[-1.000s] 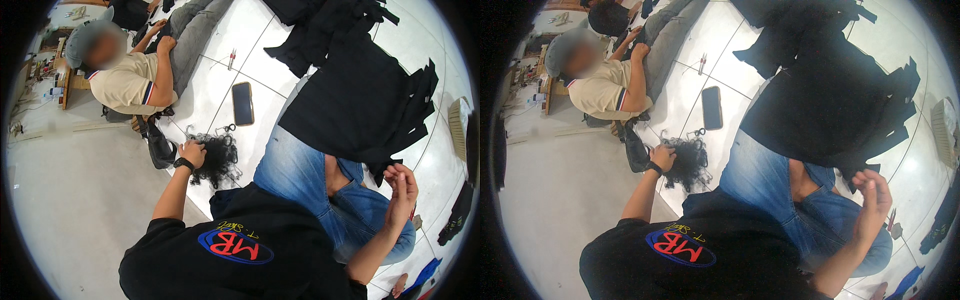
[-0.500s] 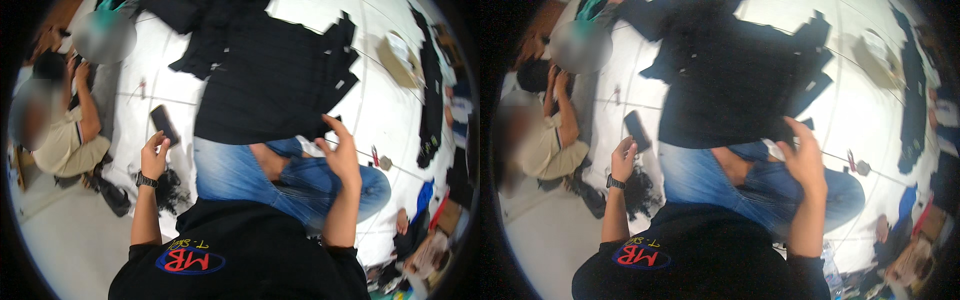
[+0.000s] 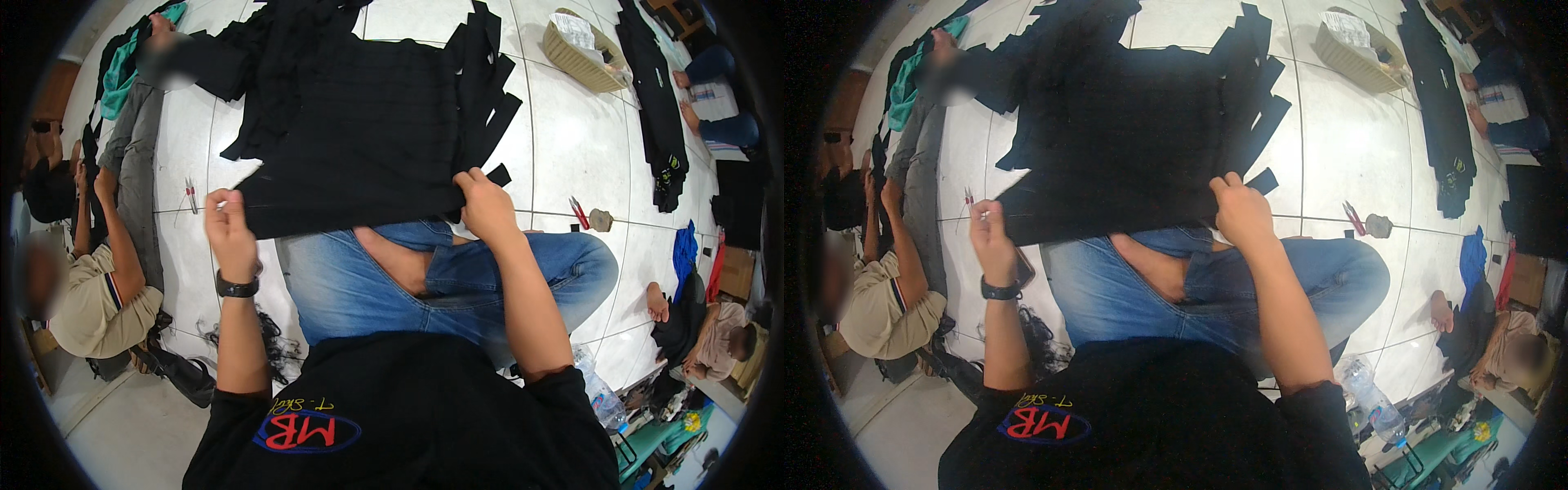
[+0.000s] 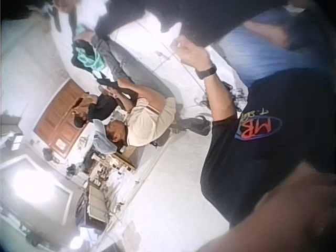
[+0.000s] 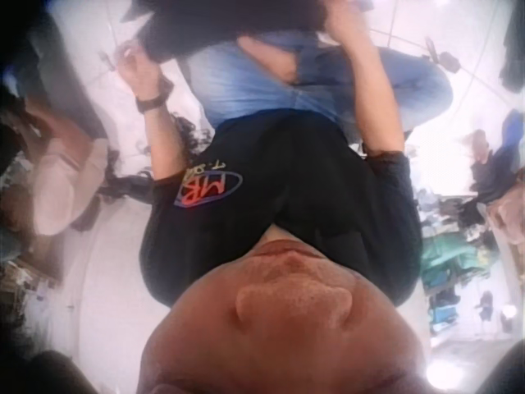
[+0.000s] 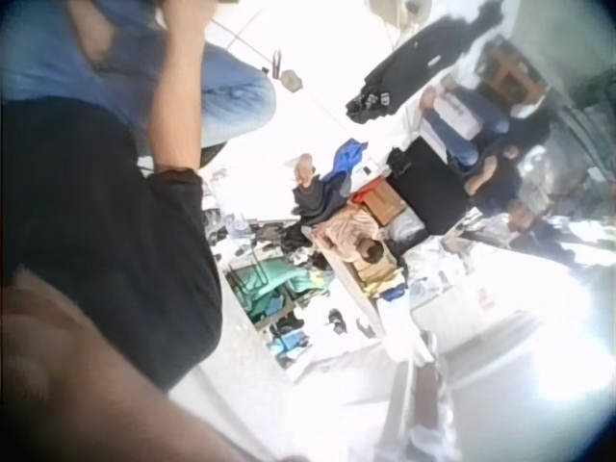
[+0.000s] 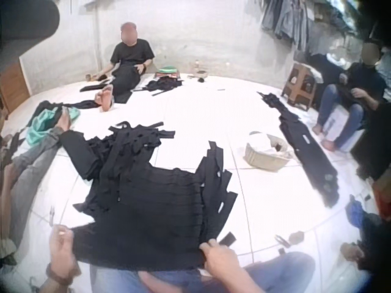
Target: The person sits on the floor and uses scissors to cut strips from a large piece of black fabric. They repeatedly fold the fabric, cut along the edge, and place the cut strips aside.
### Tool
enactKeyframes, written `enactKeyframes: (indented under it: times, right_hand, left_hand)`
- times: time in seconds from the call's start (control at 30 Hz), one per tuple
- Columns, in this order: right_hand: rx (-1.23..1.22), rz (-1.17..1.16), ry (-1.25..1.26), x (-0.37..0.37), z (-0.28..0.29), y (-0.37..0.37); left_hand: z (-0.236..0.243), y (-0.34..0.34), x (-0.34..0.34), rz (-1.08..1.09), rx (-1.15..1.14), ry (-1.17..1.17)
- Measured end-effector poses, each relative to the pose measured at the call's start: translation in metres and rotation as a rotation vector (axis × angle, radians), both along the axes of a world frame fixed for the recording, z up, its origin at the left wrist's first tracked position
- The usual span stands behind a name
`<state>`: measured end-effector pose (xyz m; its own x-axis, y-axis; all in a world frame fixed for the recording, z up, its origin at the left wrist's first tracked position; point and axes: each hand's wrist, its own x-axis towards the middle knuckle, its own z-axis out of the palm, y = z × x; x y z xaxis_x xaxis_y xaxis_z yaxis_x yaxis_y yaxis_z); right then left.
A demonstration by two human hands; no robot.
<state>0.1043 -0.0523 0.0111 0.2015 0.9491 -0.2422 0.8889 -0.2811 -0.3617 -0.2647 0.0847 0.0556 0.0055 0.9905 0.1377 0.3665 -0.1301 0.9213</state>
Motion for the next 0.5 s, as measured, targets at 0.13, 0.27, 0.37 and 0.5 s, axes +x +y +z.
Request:
enactKeyframes:
  times: [0.13,0.27,0.37,0.5]
  right_hand:
    - [0.084,0.016,0.063,-0.022,0.069,-0.028]
    - [0.253,0.416,0.133,-0.058,0.070,-0.070]
    - [0.218,0.307,0.441,-0.082,0.050,-0.085]
    - [0.094,-0.056,0.268,-0.093,0.032,-0.080]
  left_hand:
    - [0.028,0.011,-0.042,0.096,-0.003,-0.198]
    - [0.031,0.016,-0.097,-0.110,-0.229,0.914]
    - [0.012,0.014,-0.075,-0.238,0.238,1.069]
    - [0.019,-0.001,0.062,-0.606,0.308,0.623]
